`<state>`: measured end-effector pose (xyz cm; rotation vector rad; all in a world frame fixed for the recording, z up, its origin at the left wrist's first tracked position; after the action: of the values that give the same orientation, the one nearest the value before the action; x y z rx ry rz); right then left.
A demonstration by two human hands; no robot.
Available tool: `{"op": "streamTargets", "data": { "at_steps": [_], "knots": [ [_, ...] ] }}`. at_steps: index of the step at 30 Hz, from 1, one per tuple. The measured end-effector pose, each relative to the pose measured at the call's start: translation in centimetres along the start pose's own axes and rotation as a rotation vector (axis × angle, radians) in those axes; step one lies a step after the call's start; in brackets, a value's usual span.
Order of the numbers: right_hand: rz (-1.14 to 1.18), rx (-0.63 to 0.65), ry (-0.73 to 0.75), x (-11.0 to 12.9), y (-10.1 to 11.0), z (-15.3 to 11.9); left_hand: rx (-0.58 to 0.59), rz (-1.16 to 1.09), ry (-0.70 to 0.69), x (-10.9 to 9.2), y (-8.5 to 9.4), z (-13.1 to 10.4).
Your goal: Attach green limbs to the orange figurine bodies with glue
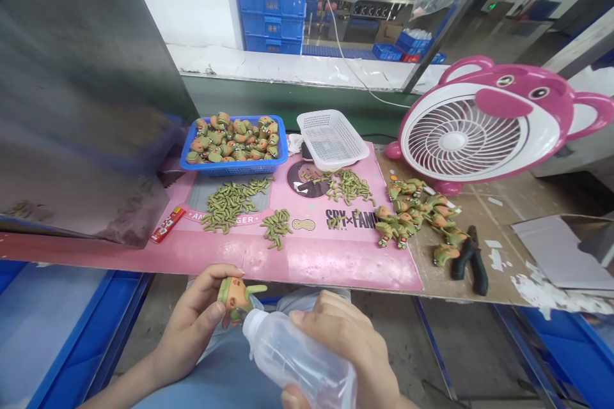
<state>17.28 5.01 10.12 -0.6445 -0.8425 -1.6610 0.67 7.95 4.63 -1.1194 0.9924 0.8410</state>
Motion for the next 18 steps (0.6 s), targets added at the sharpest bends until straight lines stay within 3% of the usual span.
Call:
{"op": "streamTargets", "data": {
  "at_steps": [11, 18],
  "knots": [
    [-0.006, 0.026, -0.018, -0.12, -0.08, 0.11, -0.035, 0.03, 0.01, 0.13, 0.28, -0.01],
    [-0.032, -0.023, -0.044, 0.02, 0.13, 0.13, -0.034, 0.039, 0.0, 0.14, 0.25, 0.08]
  ]
}}
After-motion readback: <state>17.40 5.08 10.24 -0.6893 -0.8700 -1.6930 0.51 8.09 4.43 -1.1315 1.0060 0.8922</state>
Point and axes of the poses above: each hand's wrist, its own z-axis towards the middle knuckle, its own y-axis out of the back of the hand, x = y × z, the point moved 4 cm from there along z, towards the middle knuckle, and after that the axes turned 10 degrees about -y, right-handed, at the moved point
